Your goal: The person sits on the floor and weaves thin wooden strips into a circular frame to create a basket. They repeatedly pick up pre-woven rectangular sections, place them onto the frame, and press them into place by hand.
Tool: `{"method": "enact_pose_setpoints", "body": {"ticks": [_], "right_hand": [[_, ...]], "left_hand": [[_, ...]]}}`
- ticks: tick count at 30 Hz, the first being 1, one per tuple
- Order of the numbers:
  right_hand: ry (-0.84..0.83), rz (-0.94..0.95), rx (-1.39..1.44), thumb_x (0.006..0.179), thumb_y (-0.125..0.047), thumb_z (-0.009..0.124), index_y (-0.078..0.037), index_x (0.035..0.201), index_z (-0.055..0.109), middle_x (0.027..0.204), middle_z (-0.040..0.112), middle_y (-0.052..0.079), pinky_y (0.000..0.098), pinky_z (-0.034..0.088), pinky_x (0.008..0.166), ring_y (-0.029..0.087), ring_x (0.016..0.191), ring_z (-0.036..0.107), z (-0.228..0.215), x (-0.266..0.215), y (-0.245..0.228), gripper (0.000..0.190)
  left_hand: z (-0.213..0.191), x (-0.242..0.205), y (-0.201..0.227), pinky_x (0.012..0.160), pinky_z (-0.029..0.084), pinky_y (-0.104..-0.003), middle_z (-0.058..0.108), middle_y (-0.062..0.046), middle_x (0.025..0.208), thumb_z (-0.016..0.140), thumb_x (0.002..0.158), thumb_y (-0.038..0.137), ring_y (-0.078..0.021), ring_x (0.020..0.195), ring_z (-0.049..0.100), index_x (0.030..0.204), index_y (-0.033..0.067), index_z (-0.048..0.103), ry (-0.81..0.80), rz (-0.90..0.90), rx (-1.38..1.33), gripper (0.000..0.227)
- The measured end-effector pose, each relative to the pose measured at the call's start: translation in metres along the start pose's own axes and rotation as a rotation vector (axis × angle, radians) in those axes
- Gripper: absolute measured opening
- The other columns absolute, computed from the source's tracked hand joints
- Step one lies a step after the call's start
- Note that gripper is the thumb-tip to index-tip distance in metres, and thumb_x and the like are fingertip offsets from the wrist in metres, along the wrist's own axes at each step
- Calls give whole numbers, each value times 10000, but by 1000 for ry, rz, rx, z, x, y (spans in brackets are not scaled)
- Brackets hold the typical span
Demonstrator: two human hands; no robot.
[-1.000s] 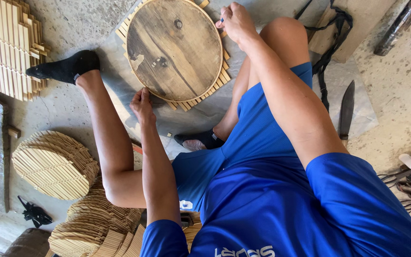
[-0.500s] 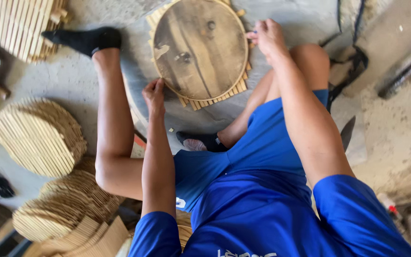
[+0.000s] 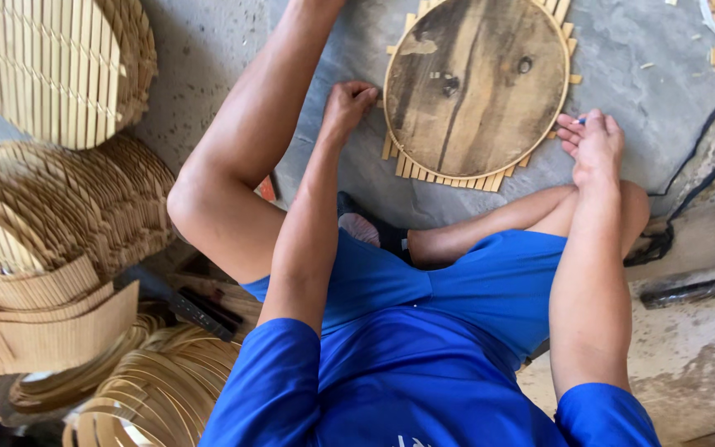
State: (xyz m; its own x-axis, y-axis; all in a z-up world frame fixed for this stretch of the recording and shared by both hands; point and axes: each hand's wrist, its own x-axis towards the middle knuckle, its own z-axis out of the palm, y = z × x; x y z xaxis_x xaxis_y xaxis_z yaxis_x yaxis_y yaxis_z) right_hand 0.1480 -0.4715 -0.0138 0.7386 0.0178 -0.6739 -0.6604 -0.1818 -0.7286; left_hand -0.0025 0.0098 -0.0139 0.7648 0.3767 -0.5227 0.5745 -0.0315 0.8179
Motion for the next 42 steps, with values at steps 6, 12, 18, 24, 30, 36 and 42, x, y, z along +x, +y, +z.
{"method": "enact_pose_setpoints", "body": {"ticks": [6, 12, 18, 24, 30, 36, 42], "right_hand": [[-17, 29, 19, 1168, -366, 472, -152, 1098, 540, 1113, 788, 118, 323, 561, 741, 182, 858, 728, -11, 3, -2, 235], [-4, 47, 41, 1160, -355, 462, -152, 1082, 536, 1118, 790, 121, 340, 566, 750, 193, 859, 725, -14, 2, -3, 230], [12, 71, 59, 1149, -350, 464, -149, 1054, 547, 1103, 784, 130, 350, 567, 740, 207, 847, 722, -16, 2, -6, 237], [-8, 82, 68, 1152, -349, 474, -148, 1070, 542, 1111, 785, 126, 353, 564, 752, 206, 858, 717, -16, 0, -7, 227], [-9, 76, 84, 1147, -369, 480, -144, 1072, 549, 1106, 789, 118, 359, 568, 748, 214, 866, 723, -17, 2, -8, 247], [-11, 82, 132, 1136, -366, 497, -152, 1114, 559, 1082, 800, 107, 353, 564, 742, 211, 855, 734, -24, 5, 1, 223], [49, 76, 127, 1091, -370, 534, -157, 1085, 570, 1036, 805, 102, 330, 576, 712, 188, 809, 739, -12, 3, -1, 216]], "left_hand": [[7, 5, 2, 648, 541, -322, 778, -78, 775, 761, 869, 145, -131, 689, 695, 928, 22, 789, 12, 167, 86, 139], [11, -1, 16, 698, 569, -357, 791, -90, 832, 770, 836, 160, -199, 738, 757, 921, 65, 803, 86, 153, 193, 132], [12, -3, 22, 704, 570, -376, 788, -90, 838, 776, 832, 179, -205, 752, 757, 924, 85, 805, 84, 135, 215, 135], [12, -4, 20, 699, 566, -385, 787, -90, 829, 788, 823, 184, -218, 752, 754, 913, 89, 811, 112, 161, 230, 133], [14, -1, 19, 687, 562, -382, 780, -101, 814, 786, 812, 191, -223, 737, 752, 911, 83, 811, 117, 170, 231, 148], [13, 5, 6, 656, 571, -354, 781, -99, 781, 778, 836, 176, -205, 698, 761, 903, 70, 808, 61, 261, 191, 128], [5, -7, 19, 660, 572, -333, 787, -114, 831, 782, 877, 152, -184, 715, 752, 945, 34, 811, 81, 326, 173, 139]]}}
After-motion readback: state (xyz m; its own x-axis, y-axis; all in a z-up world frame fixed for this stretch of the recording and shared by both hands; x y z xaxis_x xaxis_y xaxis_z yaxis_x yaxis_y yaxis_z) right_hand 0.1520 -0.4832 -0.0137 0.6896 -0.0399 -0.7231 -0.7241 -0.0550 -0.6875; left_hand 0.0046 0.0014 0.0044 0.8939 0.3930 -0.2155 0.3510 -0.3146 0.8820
